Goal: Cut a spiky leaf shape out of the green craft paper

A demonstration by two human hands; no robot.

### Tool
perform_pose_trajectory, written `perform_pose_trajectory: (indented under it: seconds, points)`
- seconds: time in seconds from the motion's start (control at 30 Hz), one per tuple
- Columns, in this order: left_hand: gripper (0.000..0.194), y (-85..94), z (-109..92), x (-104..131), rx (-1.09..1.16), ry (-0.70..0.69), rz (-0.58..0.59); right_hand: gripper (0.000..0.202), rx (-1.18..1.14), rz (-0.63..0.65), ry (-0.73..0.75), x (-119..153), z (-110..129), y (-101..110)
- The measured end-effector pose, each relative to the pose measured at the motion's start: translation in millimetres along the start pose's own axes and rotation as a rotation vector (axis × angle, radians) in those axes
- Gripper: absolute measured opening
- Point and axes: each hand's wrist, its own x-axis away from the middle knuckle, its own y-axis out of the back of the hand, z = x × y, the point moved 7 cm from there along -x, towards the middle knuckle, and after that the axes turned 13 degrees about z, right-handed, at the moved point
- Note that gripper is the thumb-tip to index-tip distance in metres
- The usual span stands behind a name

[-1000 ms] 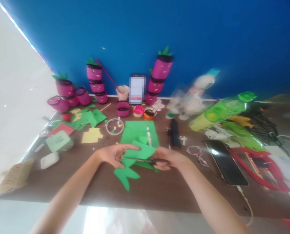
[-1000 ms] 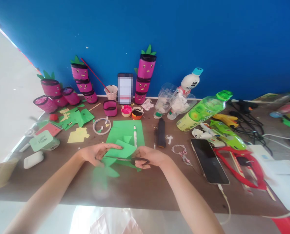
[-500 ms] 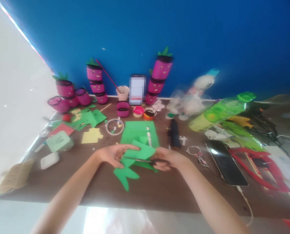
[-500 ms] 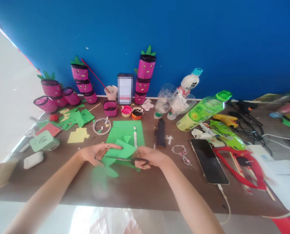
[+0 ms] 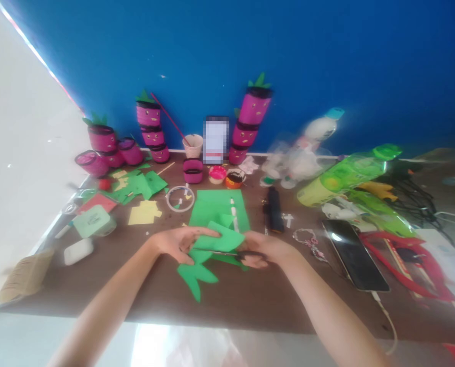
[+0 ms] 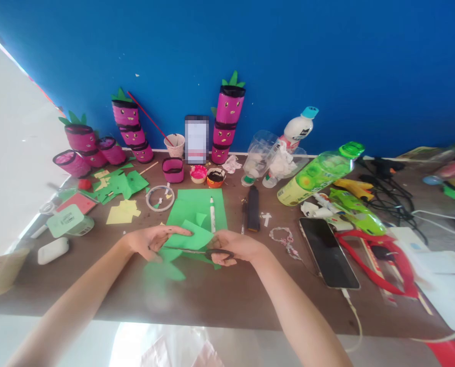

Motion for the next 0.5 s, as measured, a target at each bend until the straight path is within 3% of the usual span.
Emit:
perform_pose_trajectory:
  seconds: [0.5]
  points:
    - [0.077, -6.1, -1.3, -5.4, 0.039, 0.036, 0.034, 0.023, 0.000, -0.014, 0.035, -2.7, -0.9, -4.3]
